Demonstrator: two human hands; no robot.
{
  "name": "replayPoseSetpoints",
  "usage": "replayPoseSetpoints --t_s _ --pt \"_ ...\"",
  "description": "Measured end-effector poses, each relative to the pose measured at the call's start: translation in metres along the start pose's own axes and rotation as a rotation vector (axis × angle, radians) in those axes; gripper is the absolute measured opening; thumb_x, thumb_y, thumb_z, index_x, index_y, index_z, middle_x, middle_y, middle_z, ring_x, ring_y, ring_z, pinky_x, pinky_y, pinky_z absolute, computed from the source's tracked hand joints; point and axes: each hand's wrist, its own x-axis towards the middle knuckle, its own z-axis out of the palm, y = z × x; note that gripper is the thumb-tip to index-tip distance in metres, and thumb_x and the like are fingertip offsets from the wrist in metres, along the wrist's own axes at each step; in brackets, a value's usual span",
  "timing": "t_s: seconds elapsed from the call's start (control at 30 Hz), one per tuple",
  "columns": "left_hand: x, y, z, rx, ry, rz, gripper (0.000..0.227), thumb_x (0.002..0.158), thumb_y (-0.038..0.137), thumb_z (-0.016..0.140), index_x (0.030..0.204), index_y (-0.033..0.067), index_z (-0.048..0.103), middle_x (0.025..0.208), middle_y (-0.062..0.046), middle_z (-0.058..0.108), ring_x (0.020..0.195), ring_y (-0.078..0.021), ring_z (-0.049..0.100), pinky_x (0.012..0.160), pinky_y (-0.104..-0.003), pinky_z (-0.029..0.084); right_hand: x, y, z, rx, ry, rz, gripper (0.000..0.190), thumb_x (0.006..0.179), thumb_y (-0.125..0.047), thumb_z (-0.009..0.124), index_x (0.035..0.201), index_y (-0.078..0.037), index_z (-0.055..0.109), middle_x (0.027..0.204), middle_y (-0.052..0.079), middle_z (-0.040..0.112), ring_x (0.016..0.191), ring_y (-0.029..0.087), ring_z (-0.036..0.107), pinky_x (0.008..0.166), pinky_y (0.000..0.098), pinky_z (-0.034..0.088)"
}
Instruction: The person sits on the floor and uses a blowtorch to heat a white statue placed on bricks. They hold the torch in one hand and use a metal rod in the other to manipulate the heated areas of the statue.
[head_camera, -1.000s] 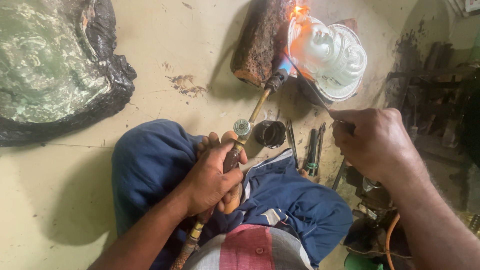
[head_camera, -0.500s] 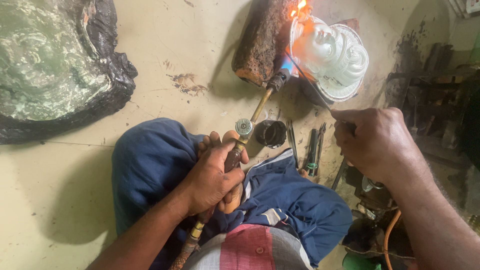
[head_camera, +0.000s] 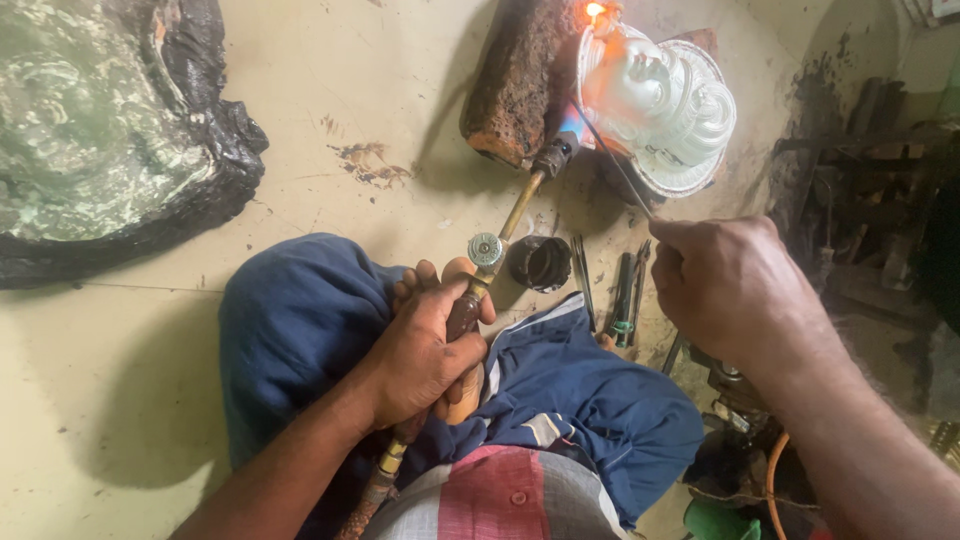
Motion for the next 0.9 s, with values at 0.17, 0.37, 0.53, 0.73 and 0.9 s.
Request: replayPoseSetpoints --t_s 0.17,0.37,0.53,0.73,0.9 --pt "-0.001 0.000 0.000 0.016 0.007 0.116 0.020 0.085 0.000 0.056 0.103 0.0055 0.053 0.060 -0.003 0.058 0.043 -0.0104 0.055 0.041 -0.026 0.044 0.000 -0.007 -0.002 -0.032 -0.095 0.112 0.037 0.097 -0.020 0.052 0.129 -0.020 0.071 0.092 0.020 0.077 0.077 0.030 0.077 0.088 0.0430 0.060" --pt "-0.001 0.002 0.000 -0.044 -0.007 0.029 0.020 0.085 -0.001 0.055 0.104 0.0054 0.052 0.057 -0.004 0.055 0.038 -0.0114 0.051 0.035 -0.027 0.041 -0.001 -0.012 -0.005 -0.096 -0.141 0.090 0.030 0.100 -0.020 0.050 0.115 -0.013 0.074 0.085 0.019 0.076 0.079 0.030 0.078 0.088 0.0445 0.061" --pt "-0.002 0.003 -0.001 -0.011 -0.012 0.057 0.021 0.085 -0.001 0.055 0.105 0.0057 0.052 0.055 -0.005 0.056 0.038 -0.0114 0.052 0.036 -0.026 0.041 0.000 -0.008 -0.001 -0.075 -0.104 0.059 0.029 0.096 -0.019 0.052 0.115 -0.014 0.074 0.082 0.020 0.075 0.076 0.032 0.076 0.085 0.0466 0.060" --pt "-0.001 0.002 -0.001 -0.049 -0.019 0.036 0.021 0.085 0.000 0.055 0.105 0.0052 0.052 0.058 -0.004 0.056 0.039 -0.0103 0.051 0.034 -0.026 0.042 -0.003 0.004 0.008 -0.075 -0.016 -0.051 0.024 0.096 -0.017 0.056 0.107 -0.008 0.075 0.077 0.022 0.073 0.073 0.034 0.074 0.082 0.0459 0.060" --pt "-0.001 0.003 -0.001 -0.073 -0.026 -0.010 0.022 0.085 0.002 0.055 0.106 0.0049 0.051 0.060 -0.003 0.054 0.040 -0.0091 0.049 0.032 -0.025 0.042 -0.002 0.008 0.012 -0.043 0.018 -0.059 0.028 0.093 -0.014 0.058 0.114 -0.010 0.075 0.076 0.021 0.072 0.068 0.033 0.074 0.078 0.0464 0.059"
